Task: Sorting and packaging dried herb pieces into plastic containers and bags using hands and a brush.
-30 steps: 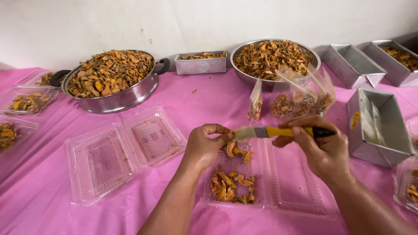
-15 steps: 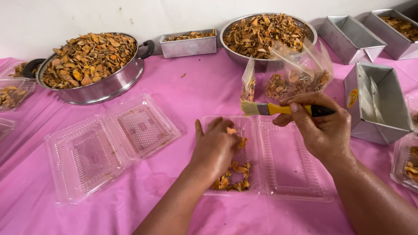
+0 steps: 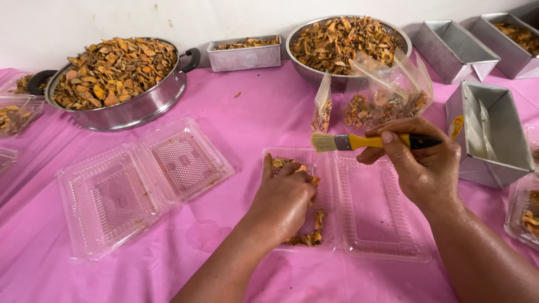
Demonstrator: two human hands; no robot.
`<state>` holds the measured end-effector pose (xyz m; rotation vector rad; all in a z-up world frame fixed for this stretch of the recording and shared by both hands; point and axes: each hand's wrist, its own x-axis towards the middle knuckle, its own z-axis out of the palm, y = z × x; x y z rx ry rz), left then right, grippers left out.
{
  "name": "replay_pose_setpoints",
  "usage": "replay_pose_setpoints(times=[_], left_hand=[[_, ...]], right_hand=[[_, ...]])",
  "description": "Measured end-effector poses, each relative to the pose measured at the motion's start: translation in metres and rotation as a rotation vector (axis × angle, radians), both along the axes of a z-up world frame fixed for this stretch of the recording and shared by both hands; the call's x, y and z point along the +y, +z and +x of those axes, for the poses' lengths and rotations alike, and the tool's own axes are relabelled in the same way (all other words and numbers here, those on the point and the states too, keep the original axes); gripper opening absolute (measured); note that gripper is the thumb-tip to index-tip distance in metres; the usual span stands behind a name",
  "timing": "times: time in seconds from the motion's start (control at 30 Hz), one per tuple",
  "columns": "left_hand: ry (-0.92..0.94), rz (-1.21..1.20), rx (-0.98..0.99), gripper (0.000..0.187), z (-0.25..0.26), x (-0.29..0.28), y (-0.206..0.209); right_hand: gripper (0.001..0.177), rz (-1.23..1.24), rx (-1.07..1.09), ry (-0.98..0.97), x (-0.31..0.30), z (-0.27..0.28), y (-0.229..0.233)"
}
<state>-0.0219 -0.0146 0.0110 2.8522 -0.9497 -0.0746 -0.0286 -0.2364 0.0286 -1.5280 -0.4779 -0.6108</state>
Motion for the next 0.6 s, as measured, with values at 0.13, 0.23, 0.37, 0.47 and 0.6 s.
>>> replay_pose_setpoints(times=[0.13,0.23,0.37,0.47,0.6], left_hand=[[0.279,-0.712,-0.009,0.01,0.014,0.007,0.009],[0.522,-1.185,0.363,0.009,0.012,0.012,0.028],[0.564,-1.416,0.526,0.019,0.022,0.013,0.014],[0.601,-1.545,0.624,0.016,0.027,0.012,0.007],[0.582,-1.615,0.603,0.017,0.024,0.011,0.011]], right_hand=[[0.022,0.125,-0.087,0.025,0.003,-0.004,0.006],[0.02,0.29,-0.197,0.246,0.003,-0.007,0.003],[0.017,0.047,-0.167,0.306,0.004,-0.004,0.0],[0.012,0.054,-0.173,0.387,-0.003,-0.003,-0.001],[0.017,0.044,-0.076,0.192,0.005,-0.007,0.003]])
